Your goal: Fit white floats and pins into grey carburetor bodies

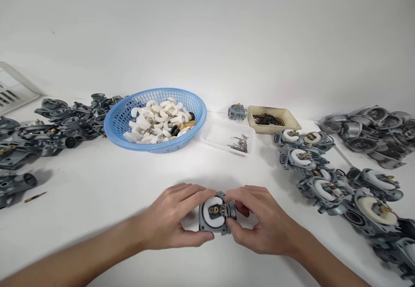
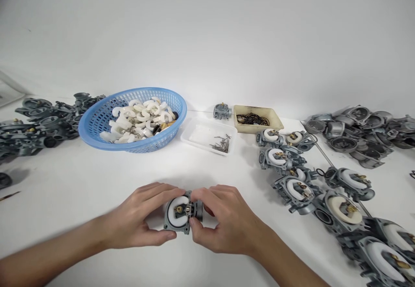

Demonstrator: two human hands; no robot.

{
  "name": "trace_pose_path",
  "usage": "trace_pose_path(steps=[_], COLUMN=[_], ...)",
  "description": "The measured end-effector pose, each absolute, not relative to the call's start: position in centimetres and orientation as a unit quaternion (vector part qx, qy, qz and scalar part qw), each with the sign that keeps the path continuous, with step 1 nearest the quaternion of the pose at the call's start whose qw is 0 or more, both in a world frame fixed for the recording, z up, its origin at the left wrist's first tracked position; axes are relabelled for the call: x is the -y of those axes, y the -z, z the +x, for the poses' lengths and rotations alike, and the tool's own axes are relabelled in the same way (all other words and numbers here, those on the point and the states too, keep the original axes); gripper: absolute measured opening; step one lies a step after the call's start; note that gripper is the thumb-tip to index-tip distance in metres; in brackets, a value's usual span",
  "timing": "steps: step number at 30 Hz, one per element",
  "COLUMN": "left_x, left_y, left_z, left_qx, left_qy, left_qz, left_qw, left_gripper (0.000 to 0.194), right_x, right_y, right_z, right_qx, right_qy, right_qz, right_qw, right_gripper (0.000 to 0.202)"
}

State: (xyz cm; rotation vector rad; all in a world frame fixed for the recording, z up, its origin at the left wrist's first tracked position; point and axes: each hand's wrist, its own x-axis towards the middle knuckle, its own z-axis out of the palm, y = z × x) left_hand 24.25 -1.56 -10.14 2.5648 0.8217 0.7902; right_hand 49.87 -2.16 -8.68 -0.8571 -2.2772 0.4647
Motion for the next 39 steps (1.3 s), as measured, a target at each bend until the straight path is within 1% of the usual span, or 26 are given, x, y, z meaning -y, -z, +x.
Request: trace_pose_path(steps=[21, 39], left_x=[1.61, 1.55], left_y=[10.25, 10.65], left_z=[24.15, 23.86], left_qx=[-0.290, -0.296], left_qy=[-0.258, -0.243], left_qz=[0.907, 0.908], left_qw=[0.165, 0.172], left_gripper=[0.064, 0.067], right_x=[2.07, 2.17], right_y=[8.78, 8.65], right_z=[49.90, 49.75], right_qx=[0.868, 0.869], right_qy=[-0.189, -0.178], right_qz=[-0.324, -0.320], right_qw=[0.324, 0.334], right_gripper=[0.026, 0.017])
